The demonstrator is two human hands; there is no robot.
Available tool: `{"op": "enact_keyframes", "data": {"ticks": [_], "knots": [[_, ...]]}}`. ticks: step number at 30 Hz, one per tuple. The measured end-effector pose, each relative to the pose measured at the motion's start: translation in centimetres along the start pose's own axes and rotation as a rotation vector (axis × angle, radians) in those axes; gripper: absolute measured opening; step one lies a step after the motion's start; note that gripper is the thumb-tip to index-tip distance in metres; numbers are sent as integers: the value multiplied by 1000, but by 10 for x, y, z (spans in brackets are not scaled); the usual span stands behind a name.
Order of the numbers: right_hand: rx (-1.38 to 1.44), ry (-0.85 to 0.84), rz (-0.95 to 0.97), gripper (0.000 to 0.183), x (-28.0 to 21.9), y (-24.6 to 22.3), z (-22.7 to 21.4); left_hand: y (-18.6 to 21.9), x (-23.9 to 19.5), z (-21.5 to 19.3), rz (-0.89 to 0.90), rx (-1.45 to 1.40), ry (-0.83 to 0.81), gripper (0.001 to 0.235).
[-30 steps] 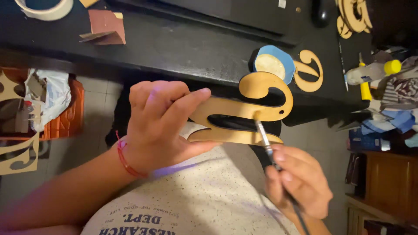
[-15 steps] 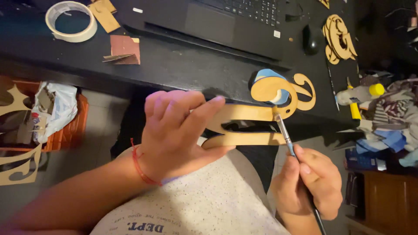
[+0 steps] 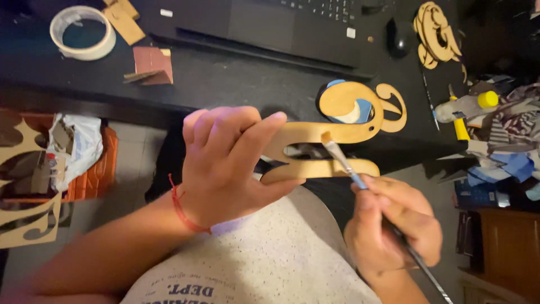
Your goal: Apply a liquid coating to laser-cut wooden decorations using a paintbrush
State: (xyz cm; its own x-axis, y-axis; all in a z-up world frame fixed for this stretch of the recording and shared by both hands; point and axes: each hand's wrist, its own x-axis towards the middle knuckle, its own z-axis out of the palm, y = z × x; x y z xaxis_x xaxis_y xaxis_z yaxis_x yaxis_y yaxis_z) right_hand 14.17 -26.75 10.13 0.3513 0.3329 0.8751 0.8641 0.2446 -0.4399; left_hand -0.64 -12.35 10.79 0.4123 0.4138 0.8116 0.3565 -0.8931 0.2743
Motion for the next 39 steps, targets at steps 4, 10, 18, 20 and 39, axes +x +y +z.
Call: {"op": "enact_keyframes", "data": {"ticks": [4, 10, 18, 20, 39], "knots": [[-60, -14, 15, 24, -1, 12, -18, -1, -2, 1, -27, -23, -37, 53], [52, -38, -62, 20, -8, 14, -13, 0, 1, 2, -64, -84, -67, 63], [44, -226, -165, 23, -7, 7, -16, 2, 1, 4, -72, -81, -69, 65], [-36, -214, -109, 18, -11, 21, -30, 1, 2, 3, -78, -86, -73, 65], [24, -179, 41, 23, -2, -3, -16, 2, 1, 4, -50, -54, -33, 65]]}}
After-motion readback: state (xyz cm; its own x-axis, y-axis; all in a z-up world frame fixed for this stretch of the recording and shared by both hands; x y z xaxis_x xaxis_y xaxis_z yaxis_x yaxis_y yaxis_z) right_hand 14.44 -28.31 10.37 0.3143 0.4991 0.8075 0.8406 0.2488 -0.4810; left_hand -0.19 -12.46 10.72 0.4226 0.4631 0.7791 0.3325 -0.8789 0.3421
